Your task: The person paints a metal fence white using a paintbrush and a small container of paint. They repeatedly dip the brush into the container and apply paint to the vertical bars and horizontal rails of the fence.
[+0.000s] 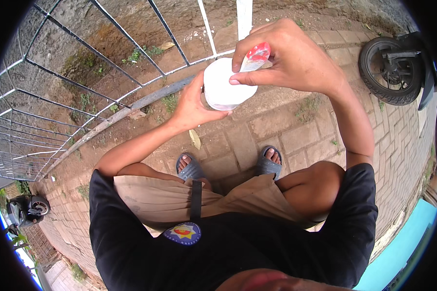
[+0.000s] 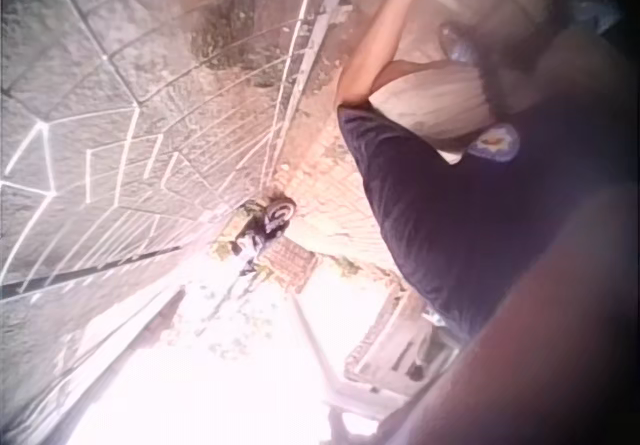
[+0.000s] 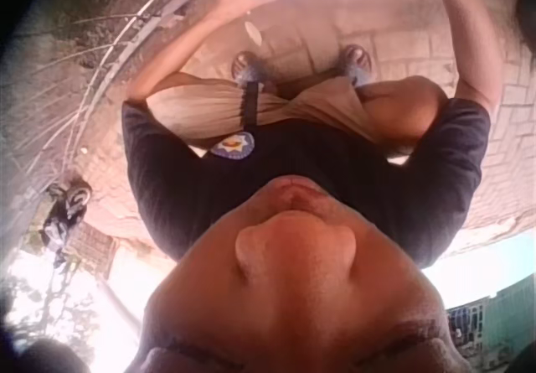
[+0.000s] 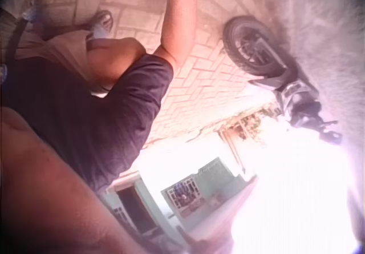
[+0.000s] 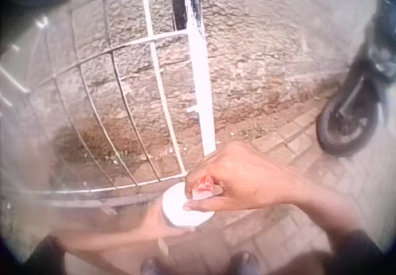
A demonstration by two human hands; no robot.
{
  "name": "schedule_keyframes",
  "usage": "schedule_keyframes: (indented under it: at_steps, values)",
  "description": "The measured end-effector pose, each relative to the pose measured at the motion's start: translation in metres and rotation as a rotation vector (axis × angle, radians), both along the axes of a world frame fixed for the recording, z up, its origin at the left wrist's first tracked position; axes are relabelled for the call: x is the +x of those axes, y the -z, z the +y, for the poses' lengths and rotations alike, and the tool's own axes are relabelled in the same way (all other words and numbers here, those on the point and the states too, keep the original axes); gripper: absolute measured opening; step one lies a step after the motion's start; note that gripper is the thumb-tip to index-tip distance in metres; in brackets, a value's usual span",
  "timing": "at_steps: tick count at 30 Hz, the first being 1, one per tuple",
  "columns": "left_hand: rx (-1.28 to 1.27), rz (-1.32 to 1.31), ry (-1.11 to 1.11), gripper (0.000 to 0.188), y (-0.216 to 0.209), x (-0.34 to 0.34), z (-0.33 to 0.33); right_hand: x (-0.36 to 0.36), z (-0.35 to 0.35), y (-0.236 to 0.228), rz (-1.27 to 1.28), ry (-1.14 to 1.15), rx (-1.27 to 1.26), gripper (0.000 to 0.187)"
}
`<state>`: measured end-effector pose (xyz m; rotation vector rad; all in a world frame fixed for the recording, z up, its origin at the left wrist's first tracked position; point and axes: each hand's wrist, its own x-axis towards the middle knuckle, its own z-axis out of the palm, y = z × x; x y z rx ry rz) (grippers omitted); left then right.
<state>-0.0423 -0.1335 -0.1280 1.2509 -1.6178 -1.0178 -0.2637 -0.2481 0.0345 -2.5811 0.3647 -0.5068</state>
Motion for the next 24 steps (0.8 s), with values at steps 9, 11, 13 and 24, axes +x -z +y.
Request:
schedule_keyframes:
  at_steps: [9,11,13,24]
  values:
    - [-0.003,0.019,0.006,0.095,0.007,0.002,0.000,0.022,0.005,0.030,0.081,-0.044,-0.220,0.021]
    - [0.023,-0.007,0.004,0.095,0.002,0.002,0.002,0.024,0.008,0.028,0.109,-0.061,-0.218,0.022]
    - [-0.014,0.003,-0.004,0.095,0.004,0.001,0.003,0.025,0.008,0.029,0.115,-0.051,-0.229,0.021]
    - [-0.071,-0.090,-0.024,0.097,-0.006,0.003,0.005,0.026,0.009,0.022,0.153,-0.011,-0.199,0.019]
